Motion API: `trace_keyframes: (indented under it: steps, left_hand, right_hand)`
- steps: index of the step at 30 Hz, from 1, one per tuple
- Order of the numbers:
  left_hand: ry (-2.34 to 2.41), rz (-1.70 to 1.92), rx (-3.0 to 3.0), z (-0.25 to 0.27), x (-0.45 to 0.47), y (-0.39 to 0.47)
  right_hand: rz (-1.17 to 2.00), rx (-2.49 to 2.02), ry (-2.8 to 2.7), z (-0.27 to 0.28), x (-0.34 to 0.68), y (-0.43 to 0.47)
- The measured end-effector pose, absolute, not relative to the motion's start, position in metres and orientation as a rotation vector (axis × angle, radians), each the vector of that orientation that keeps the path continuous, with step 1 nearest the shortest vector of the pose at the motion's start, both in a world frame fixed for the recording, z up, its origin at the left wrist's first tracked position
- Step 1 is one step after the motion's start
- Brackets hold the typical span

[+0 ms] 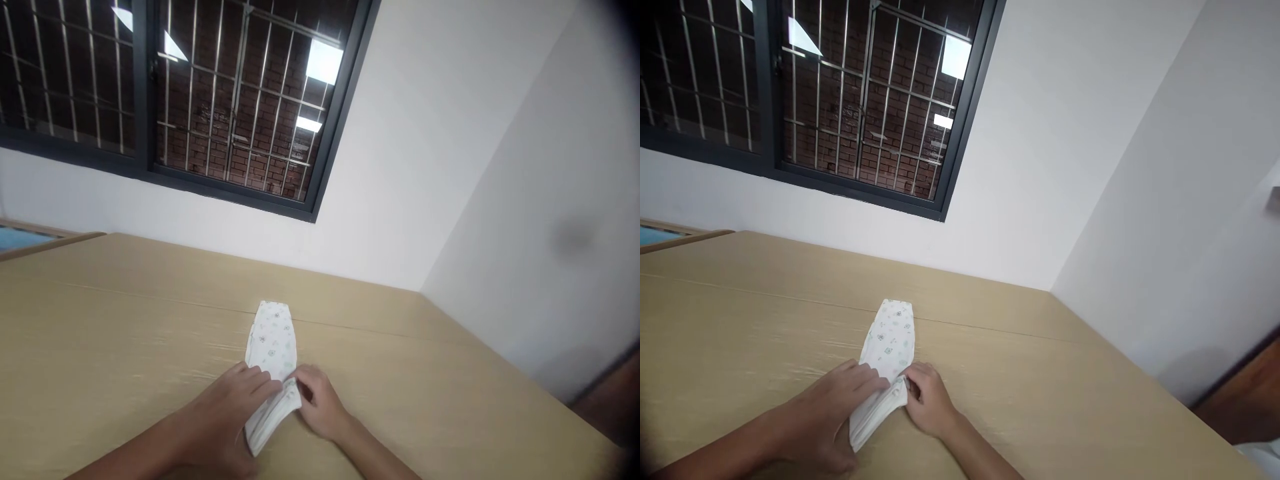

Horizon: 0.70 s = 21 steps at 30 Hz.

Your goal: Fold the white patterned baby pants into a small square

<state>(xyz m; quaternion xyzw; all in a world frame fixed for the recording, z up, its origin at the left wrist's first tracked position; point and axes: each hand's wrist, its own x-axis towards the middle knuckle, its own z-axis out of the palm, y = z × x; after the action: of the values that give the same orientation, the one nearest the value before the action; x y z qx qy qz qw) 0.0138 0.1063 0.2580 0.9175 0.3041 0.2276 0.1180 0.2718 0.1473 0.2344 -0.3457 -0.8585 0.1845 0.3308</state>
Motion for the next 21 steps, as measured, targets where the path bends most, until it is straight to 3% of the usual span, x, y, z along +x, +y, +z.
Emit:
trace_keyframes:
  steps: [7, 12, 21]
  left_hand:
    - [0.938, 0.773, 2.680, 0.233, 0.024, 0.110]
    - [1.093, 0.834, 2.460, 0.253, 0.017, 0.117]
    - [1.211, 0.692, 2.193, 0.291, -0.001, 0.175]
  right_hand:
    - [0.415, -0.766, -2.264, 0.237, 0.270, 0.141]
    - [0.349, -0.697, -2.262, 0.238, 0.272, 0.136]
    - [0.980, -0.940, -1.757, 0.240, 0.259, 0.182]
